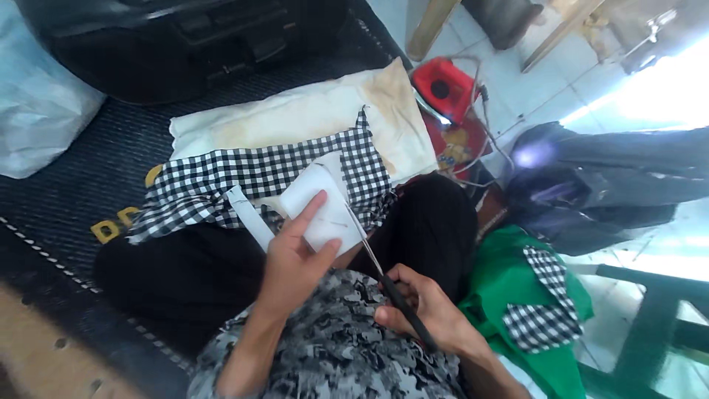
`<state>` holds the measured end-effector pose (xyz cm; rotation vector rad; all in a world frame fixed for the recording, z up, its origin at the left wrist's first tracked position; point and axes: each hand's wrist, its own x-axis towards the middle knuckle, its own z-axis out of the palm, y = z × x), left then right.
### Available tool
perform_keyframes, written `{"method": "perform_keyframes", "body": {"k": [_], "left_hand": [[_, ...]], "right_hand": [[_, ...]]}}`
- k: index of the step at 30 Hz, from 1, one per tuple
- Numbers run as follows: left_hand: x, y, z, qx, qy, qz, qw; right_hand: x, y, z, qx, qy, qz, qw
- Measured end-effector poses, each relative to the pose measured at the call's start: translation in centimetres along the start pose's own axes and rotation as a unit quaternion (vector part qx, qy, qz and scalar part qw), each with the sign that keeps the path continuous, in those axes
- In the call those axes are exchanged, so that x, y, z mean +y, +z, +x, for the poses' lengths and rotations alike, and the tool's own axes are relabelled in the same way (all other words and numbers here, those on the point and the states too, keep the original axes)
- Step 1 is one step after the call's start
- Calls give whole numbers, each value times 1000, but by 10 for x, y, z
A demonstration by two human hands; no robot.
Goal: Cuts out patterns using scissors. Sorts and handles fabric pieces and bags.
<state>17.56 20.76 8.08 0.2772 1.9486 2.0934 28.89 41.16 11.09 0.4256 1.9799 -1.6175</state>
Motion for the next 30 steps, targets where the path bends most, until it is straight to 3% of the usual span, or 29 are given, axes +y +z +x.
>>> {"method": "perform_keyframes", "body": {"k": [24, 30], "left_hand": [[6, -8, 2, 11, 3, 5, 1000], [10, -11, 1, 10, 18, 14, 1000]], "right_hand": [[20, 11, 2, 83, -108, -8, 991], [16, 8, 7, 56, -95, 0, 994]]}}
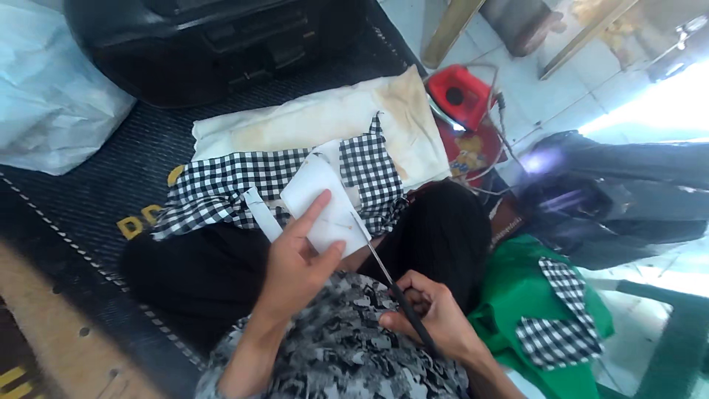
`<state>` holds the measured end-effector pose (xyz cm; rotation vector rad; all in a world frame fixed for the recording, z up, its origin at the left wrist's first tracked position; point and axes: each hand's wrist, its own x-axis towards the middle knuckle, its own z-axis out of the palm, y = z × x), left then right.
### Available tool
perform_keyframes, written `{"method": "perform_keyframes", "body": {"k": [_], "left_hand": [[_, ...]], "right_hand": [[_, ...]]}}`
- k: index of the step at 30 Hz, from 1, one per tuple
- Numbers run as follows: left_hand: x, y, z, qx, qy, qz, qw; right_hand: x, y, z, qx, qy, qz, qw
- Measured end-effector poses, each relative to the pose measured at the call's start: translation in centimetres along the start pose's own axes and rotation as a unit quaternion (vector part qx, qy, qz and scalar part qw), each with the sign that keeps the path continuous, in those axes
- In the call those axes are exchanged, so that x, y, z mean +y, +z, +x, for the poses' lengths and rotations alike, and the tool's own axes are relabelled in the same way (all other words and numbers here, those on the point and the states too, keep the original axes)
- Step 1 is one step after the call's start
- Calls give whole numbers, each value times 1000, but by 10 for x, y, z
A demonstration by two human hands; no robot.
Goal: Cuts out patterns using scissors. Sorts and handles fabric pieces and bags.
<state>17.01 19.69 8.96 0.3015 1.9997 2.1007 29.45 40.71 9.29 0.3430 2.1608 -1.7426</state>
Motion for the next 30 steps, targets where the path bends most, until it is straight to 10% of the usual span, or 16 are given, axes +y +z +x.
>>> {"method": "perform_keyframes", "body": {"k": [30], "left_hand": [[7, -16, 23, 0, 41, -32, 999]], "right_hand": [[1, 2, 4, 20, -57, 4, 998]]}}
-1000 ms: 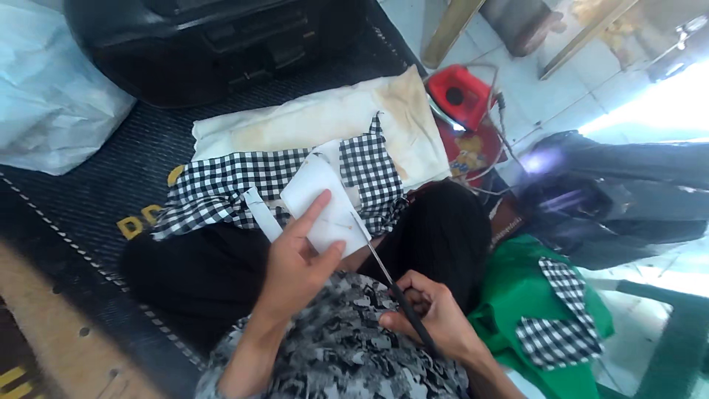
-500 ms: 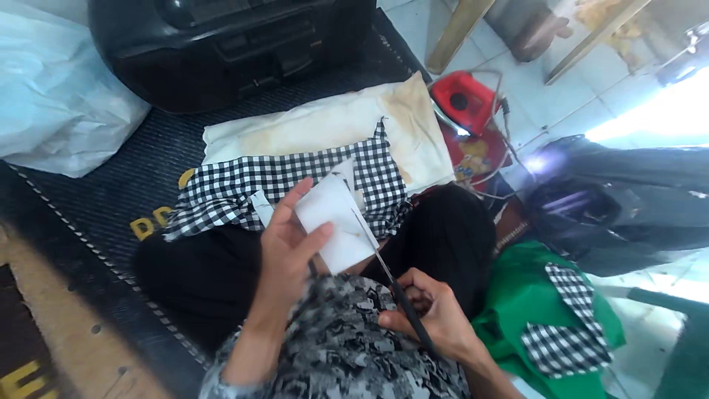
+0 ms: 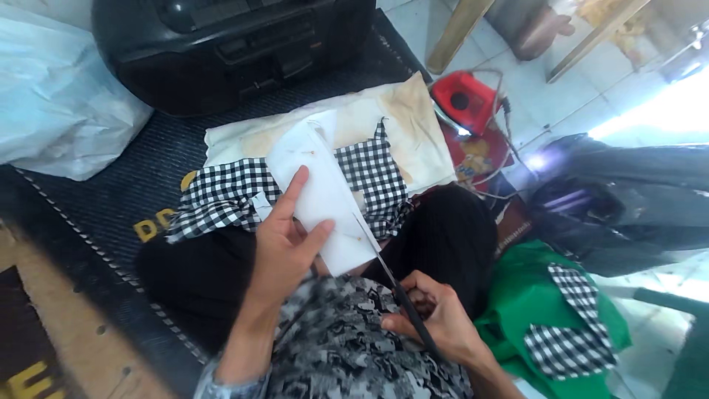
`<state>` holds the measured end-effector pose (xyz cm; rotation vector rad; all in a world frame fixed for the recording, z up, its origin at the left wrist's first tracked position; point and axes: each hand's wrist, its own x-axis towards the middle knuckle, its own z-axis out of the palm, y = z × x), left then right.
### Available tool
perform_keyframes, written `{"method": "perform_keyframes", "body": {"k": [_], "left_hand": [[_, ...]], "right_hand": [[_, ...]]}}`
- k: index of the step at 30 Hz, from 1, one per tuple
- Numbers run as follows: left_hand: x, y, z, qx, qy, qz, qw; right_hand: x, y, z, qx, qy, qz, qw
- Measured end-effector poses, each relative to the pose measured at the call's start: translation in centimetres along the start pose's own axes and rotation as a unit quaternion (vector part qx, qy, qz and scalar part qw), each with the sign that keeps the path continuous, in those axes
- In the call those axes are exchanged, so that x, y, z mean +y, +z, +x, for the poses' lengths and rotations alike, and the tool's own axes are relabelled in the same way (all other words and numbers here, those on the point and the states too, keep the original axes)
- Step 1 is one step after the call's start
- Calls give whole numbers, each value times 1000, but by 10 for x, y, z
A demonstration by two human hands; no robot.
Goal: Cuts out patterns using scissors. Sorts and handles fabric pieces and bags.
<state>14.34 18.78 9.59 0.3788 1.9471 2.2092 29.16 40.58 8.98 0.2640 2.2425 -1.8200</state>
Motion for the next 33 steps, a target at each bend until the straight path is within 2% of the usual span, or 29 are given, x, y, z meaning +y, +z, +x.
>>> {"method": "perform_keyframes", "body": {"k": [12, 17, 22, 25, 28, 33], "left_hand": [[8, -14, 10, 3, 22, -11, 1000], [11, -17, 11, -2, 34, 18, 999], [13, -19, 13, -8, 32, -8, 999], [10, -17, 12, 1, 30, -39, 999], [0, -8, 8, 14, 2, -59, 998], [-31, 25, -3, 6, -116, -132, 984]], "right_hand": [[1, 0, -1, 0, 23, -1, 1000], [1, 1, -1, 2, 9, 11, 1000], [2, 2, -1, -1, 8, 11, 1000], [3, -5, -4, -45, 16, -22, 999], [8, -29, -22, -92, 79, -78, 990], [21, -68, -75, 52, 176, -143, 972]]}}
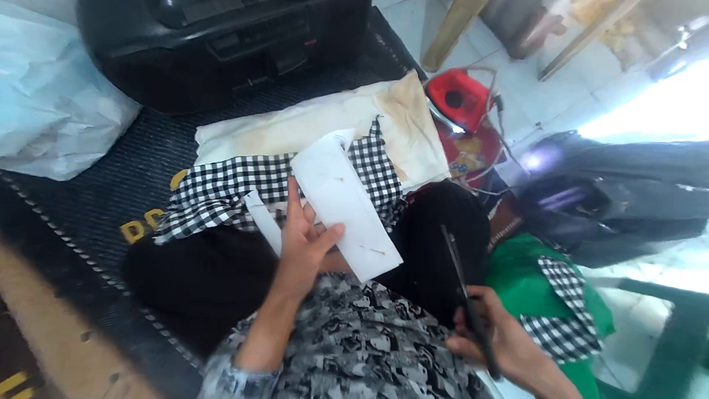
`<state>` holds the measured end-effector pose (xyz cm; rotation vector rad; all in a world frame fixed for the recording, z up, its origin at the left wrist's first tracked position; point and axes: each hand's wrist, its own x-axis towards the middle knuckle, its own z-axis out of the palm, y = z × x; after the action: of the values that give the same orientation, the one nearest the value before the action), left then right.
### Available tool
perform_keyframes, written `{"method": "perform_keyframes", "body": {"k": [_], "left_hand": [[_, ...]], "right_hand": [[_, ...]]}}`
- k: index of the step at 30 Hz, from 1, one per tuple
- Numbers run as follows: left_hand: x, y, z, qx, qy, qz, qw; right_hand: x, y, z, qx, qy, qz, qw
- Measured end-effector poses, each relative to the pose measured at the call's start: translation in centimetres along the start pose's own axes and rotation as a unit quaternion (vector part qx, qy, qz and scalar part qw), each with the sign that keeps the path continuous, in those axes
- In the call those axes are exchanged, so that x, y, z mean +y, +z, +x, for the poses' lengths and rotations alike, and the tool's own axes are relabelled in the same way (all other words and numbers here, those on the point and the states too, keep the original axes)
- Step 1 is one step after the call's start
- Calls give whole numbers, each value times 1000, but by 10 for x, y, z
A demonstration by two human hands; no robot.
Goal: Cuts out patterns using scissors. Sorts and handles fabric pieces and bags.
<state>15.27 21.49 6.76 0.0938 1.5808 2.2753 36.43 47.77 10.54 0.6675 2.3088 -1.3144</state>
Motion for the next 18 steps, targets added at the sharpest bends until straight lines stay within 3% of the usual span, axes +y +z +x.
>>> {"method": "perform_keyframes", "body": {"k": [3, 6, 9, 13, 18], "left_hand": [[-19, 18, -2, -40, -52, -4, 998], [-25, 34, -12, -91, -68, 7, 994], [-27, 37, -20, -137, -70, 9, 988], [-30, 37, -27, -165, -92, 0, 982], [-34, 40, -34, -214, -104, -8, 971]], "right_hand": [[-4, -6, -6, 8, 91, -80, 993], [-23, -2, 0, -65, 133, -153, 977], [-30, -10, 6, -93, 104, -240, 961], [-41, -20, 10, -16, 43, -324, 945], [-42, -14, 27, -50, 102, -286, 951]]}}
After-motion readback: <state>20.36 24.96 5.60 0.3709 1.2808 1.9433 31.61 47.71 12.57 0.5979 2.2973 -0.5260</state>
